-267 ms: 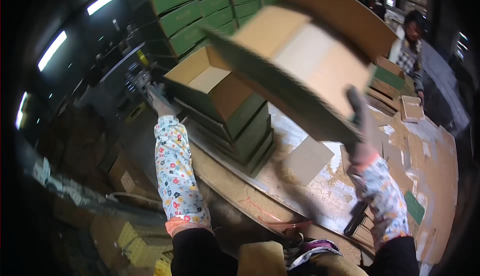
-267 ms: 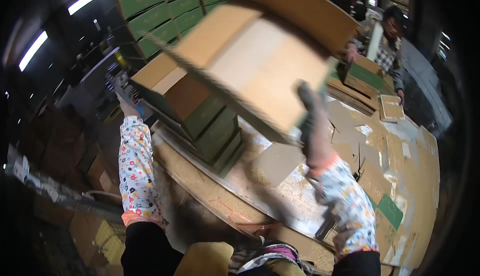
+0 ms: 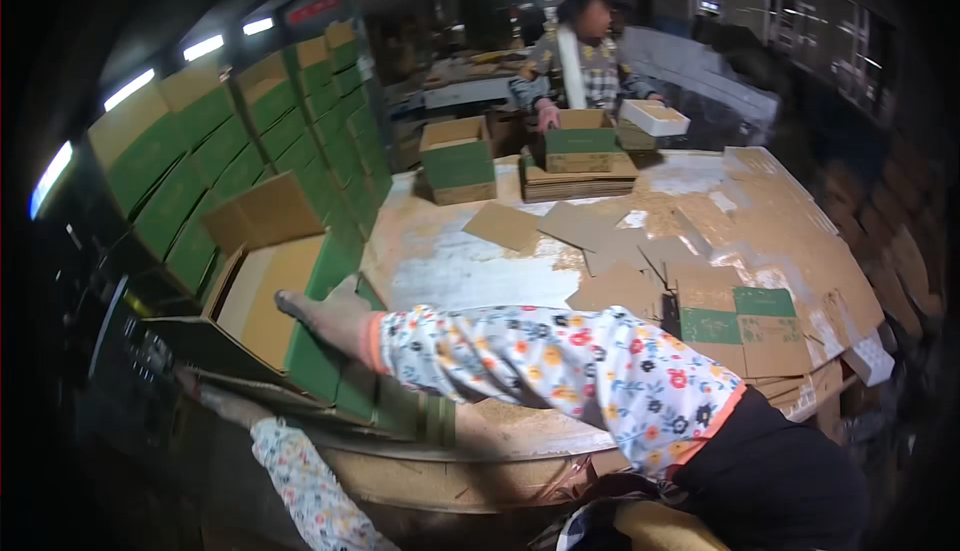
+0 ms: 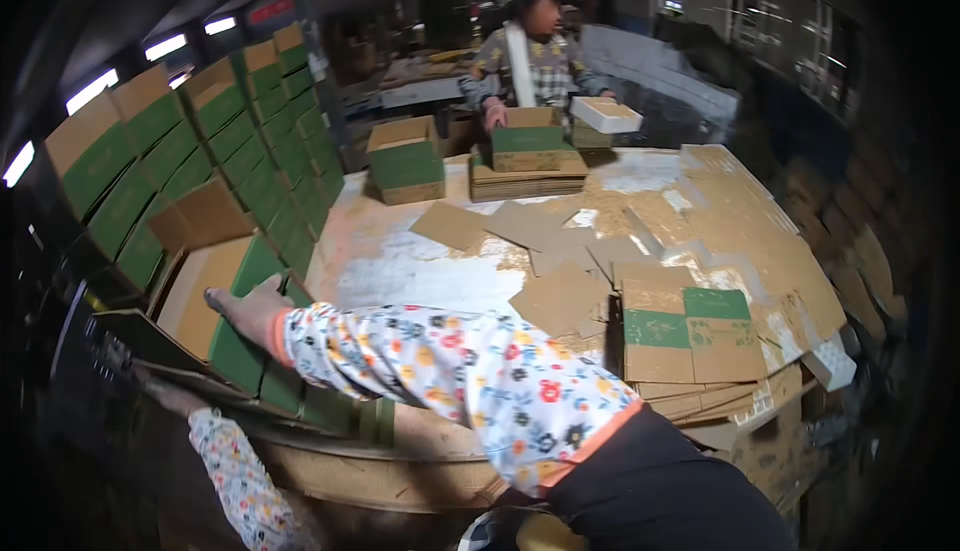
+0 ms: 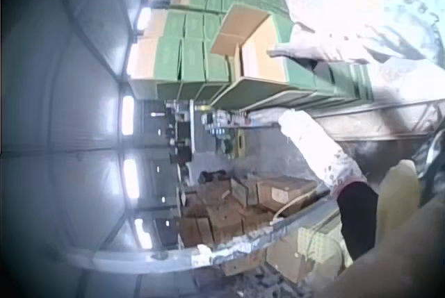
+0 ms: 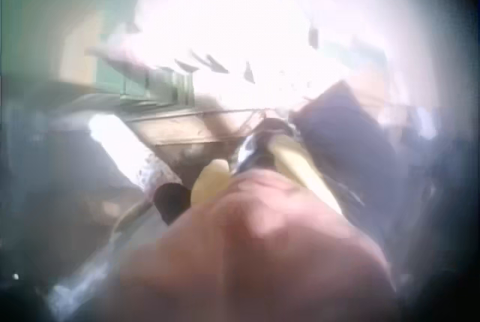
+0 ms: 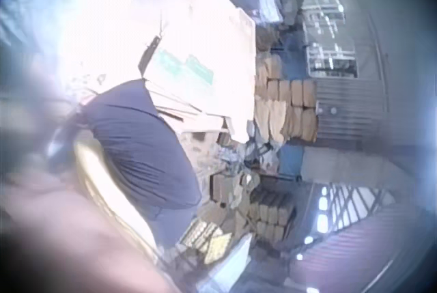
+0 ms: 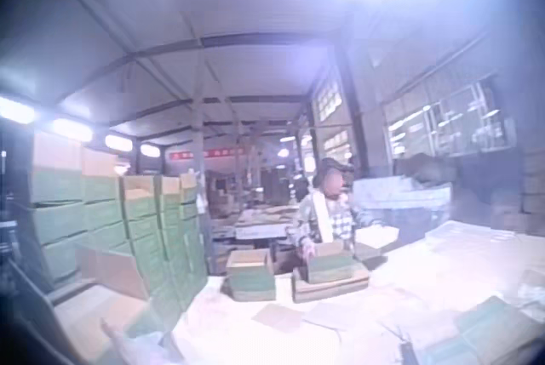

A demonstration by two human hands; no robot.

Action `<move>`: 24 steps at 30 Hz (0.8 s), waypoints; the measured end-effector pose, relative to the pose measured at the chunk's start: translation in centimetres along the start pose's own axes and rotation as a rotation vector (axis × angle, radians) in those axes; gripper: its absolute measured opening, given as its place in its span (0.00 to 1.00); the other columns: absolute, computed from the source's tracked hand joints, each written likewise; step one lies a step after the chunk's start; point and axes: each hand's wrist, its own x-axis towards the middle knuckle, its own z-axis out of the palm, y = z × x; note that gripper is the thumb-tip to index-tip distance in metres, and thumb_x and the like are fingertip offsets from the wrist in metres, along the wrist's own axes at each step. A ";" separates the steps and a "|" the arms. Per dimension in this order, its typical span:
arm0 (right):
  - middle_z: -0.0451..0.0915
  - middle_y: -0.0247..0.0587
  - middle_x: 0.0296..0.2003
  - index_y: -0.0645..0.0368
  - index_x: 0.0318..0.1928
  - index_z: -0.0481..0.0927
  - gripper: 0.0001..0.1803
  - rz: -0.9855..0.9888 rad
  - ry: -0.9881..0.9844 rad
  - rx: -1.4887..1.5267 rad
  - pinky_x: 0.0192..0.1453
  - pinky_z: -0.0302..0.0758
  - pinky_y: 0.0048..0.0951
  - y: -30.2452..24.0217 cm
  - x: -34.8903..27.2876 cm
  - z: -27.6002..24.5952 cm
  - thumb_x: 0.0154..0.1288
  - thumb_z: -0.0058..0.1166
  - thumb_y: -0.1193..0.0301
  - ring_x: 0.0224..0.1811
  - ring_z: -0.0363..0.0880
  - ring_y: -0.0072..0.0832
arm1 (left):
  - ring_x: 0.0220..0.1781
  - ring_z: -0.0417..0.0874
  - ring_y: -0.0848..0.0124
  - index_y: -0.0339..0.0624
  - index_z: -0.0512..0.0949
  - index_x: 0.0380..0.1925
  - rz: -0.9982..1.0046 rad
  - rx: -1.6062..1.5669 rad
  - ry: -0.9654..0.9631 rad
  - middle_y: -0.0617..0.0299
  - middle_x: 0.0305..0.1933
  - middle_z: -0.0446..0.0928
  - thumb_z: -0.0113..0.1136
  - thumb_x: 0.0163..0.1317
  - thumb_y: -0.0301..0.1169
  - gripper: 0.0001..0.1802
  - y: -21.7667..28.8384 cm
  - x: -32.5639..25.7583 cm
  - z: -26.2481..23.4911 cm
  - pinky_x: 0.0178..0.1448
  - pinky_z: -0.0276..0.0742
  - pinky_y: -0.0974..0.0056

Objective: The person folds flat cardboard sheets into boxes, places cardboard inserts and filled containers into them by hand, and stacks the assembled boxes on the table.

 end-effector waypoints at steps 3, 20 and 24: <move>0.60 0.74 0.62 0.80 0.67 0.36 0.68 -0.058 -0.045 -0.242 0.71 0.56 0.35 -2.0 2.4 -4.1 0.51 0.45 0.29 0.67 0.61 0.53 | 0.70 0.60 0.58 0.38 0.56 0.68 -0.161 -0.416 -0.055 0.50 0.72 0.53 0.36 0.74 0.42 0.28 3.5 -0.8 4.2 0.72 0.58 0.57; 0.75 0.55 0.41 0.71 0.44 0.73 0.24 -1.206 0.298 -0.500 0.66 0.62 0.44 3.2 -3.7 -5.1 0.58 0.59 0.60 0.53 0.72 0.47 | 0.53 0.74 0.64 0.36 0.65 0.60 -0.292 0.048 -0.360 0.54 0.57 0.71 0.45 0.71 0.41 0.24 8.0 -18.2 -1.7 0.58 0.71 0.62; 0.75 0.53 0.38 0.70 0.38 0.73 0.25 -1.228 0.404 -0.439 0.56 0.68 0.45 4.0 -7.9 -13.4 0.52 0.66 0.61 0.47 0.73 0.48 | 0.51 0.75 0.65 0.36 0.67 0.59 -0.461 0.020 -0.668 0.54 0.54 0.73 0.45 0.70 0.41 0.24 10.6 -26.9 -0.7 0.55 0.72 0.63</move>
